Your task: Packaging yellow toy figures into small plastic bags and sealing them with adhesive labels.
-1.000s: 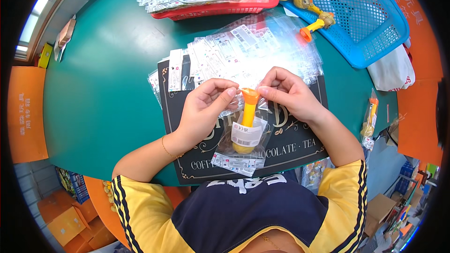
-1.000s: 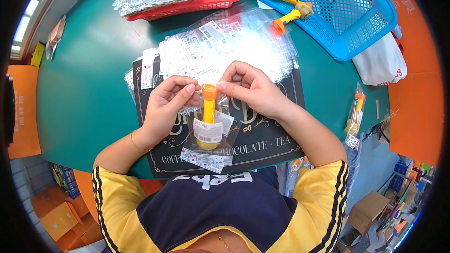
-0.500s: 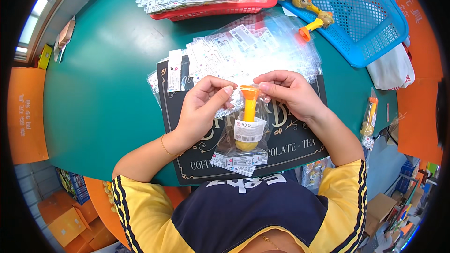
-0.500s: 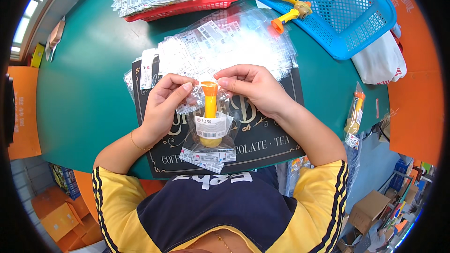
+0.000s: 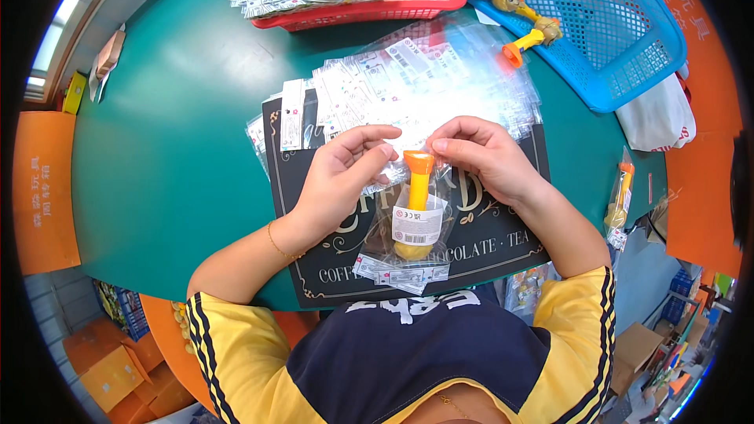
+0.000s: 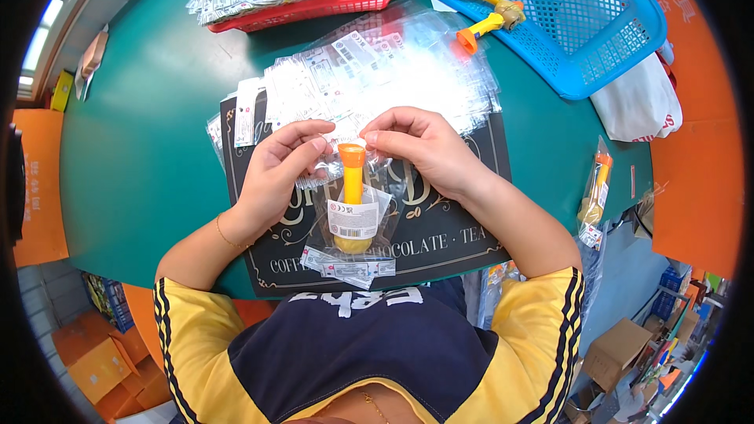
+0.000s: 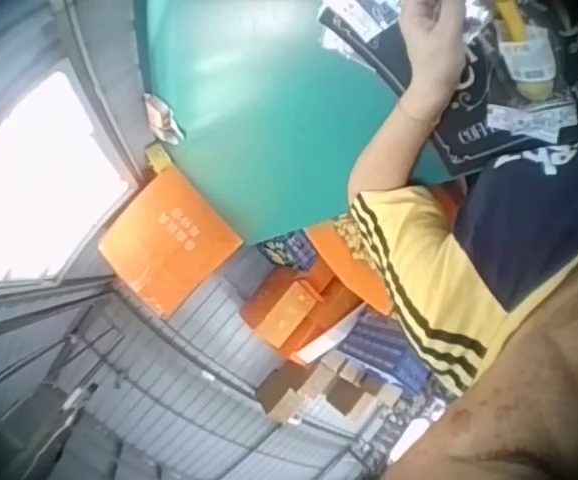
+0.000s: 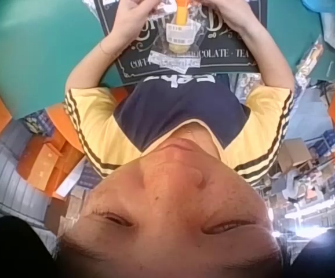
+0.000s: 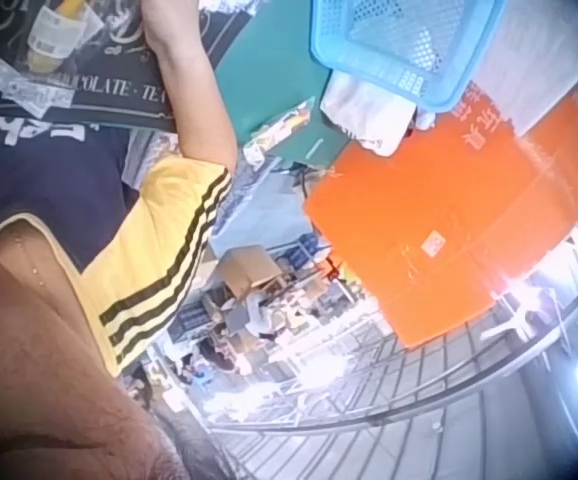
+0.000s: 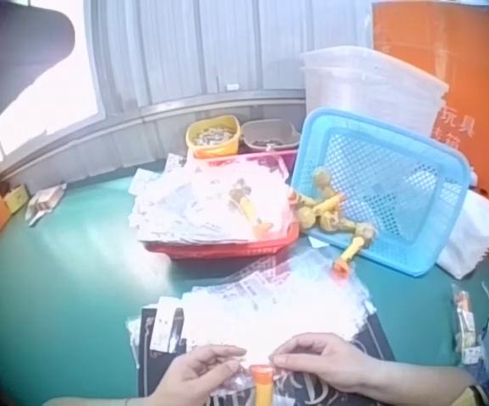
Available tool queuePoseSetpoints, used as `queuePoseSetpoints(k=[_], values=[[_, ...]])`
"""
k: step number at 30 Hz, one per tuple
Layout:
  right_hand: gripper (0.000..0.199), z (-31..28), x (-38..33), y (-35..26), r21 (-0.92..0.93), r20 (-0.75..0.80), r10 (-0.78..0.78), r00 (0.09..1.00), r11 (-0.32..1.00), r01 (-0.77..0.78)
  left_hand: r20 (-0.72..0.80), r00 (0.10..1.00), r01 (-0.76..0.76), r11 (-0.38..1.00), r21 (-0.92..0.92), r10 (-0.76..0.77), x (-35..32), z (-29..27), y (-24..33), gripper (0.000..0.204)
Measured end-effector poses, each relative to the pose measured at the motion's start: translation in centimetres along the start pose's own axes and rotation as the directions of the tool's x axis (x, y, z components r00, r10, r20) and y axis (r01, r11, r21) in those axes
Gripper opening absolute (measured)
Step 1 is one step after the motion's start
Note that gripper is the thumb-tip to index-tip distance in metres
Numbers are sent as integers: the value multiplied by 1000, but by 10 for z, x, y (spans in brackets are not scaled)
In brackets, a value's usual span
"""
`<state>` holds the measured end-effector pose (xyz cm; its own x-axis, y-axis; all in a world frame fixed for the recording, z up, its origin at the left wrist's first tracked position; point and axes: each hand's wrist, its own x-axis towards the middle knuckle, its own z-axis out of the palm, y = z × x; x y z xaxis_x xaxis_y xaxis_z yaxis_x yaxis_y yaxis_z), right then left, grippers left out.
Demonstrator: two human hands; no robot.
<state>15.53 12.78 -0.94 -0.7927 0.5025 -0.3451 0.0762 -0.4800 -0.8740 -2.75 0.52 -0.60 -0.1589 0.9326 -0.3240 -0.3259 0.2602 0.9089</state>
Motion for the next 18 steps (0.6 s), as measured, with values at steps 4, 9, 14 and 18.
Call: queuePoseSetpoints(k=[4, 9, 14, 18], values=[[15, -2, 1, 1, -2, 25, -21, 999, 1000, 21, 22, 1000, -2, 1000, 27, 1, 3, -4, -4, 28], [15, -2, 1, -1, 6, 22, -1, 1000, 1000, 1, -10, 999, -50, 999, 8, 50, 3, -4, -6, 23], [14, -4, 5, 0, 83, -27, -6, 1000, 997, 8, -37, 998, -55, 998, -23, 54, 5, -3, -5, 19], [11, -2, 4, -3, 84, -62, 26, 998, 996, -20, -31, 999, -22, 997, -75, 20, 7, -5, -6, 15]])
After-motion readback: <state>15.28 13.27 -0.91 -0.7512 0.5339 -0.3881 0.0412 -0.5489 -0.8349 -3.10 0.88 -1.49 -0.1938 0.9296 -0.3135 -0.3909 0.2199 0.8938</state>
